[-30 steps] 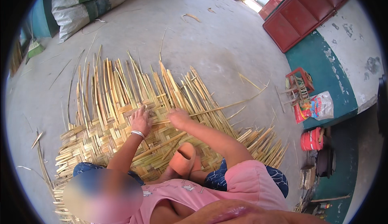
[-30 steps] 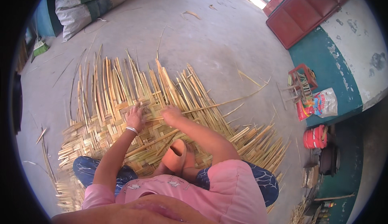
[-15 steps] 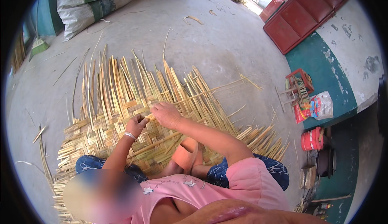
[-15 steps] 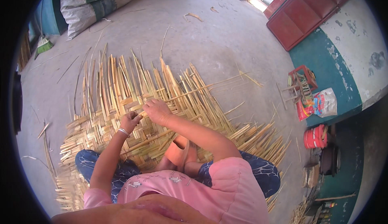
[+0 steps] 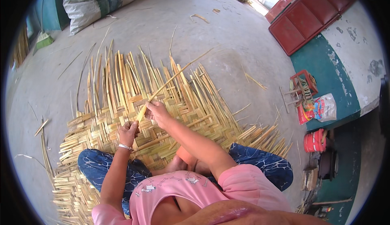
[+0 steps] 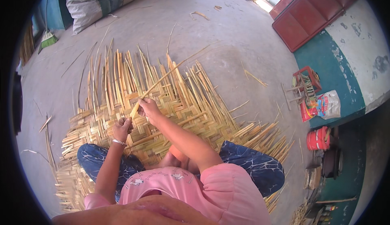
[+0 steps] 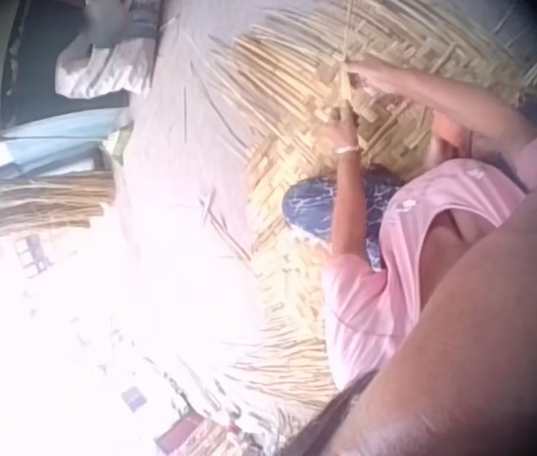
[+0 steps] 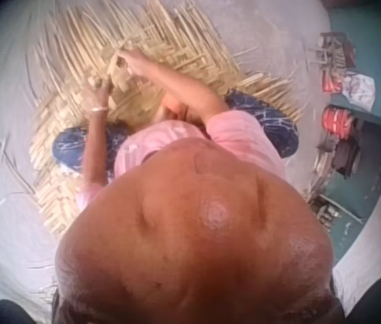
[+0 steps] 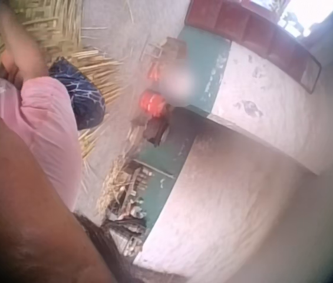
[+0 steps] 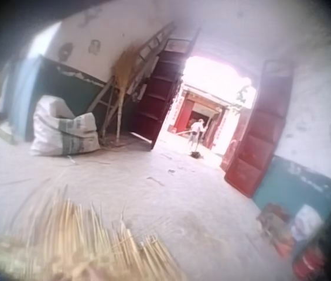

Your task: The person weaves a mat by hand, interlacing dried palm leaves in a regular pattern. They sit on the floor, repeatedly threading and pressing the leaves to expand the mat's surface.

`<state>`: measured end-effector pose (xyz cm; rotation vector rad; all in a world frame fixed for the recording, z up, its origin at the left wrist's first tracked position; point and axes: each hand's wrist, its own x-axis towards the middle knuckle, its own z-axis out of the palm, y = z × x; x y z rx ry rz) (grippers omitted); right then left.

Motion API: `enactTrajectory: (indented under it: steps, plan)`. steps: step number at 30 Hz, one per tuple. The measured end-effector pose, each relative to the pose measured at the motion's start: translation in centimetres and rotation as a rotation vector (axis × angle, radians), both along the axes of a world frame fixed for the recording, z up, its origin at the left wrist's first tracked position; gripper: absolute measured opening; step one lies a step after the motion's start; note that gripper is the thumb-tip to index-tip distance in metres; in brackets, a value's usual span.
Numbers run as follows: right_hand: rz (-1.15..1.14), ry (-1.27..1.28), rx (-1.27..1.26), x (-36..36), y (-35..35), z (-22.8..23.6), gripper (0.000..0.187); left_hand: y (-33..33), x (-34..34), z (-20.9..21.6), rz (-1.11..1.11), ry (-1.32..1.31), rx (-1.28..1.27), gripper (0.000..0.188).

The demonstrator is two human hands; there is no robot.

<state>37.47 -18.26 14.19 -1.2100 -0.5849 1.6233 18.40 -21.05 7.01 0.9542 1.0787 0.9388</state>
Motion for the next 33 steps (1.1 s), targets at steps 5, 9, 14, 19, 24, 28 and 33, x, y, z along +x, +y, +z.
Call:
enactTrajectory:
  steps: [5,9,14,19,24,28,33]
  plan:
    - [-0.039,-0.187,0.123,-1.6,1.0,0.4,0.017,-1.8,1.0,0.8,-0.052,-0.014,-0.004,0.026]
    - [0.213,-0.718,0.453,-0.9,1.6,-0.8,0.018,-1.4,0.5,1.1,-0.208,0.032,-0.096,0.026]
    - [0.477,-0.925,0.533,-1.7,-0.9,1.5,0.024,0.9,-1.5,4.5,0.007,-0.18,-0.093,0.037]
    - [0.851,-1.046,0.478,-2.1,-2.1,2.9,0.032,2.8,-3.7,5.5,0.056,-0.187,0.06,0.025]
    - [0.832,-1.006,0.461,-1.7,-2.2,1.6,0.034,1.3,-4.7,4.9,0.127,-0.196,-0.108,0.015]
    - [0.873,-1.056,0.419,-2.3,-3.0,2.3,0.035,0.0,-5.2,2.4,0.183,-0.238,-0.241,0.018]
    - [0.847,-1.053,0.451,-2.7,-3.6,0.4,0.032,-0.7,-5.2,1.4,0.219,-0.249,-0.412,0.02]
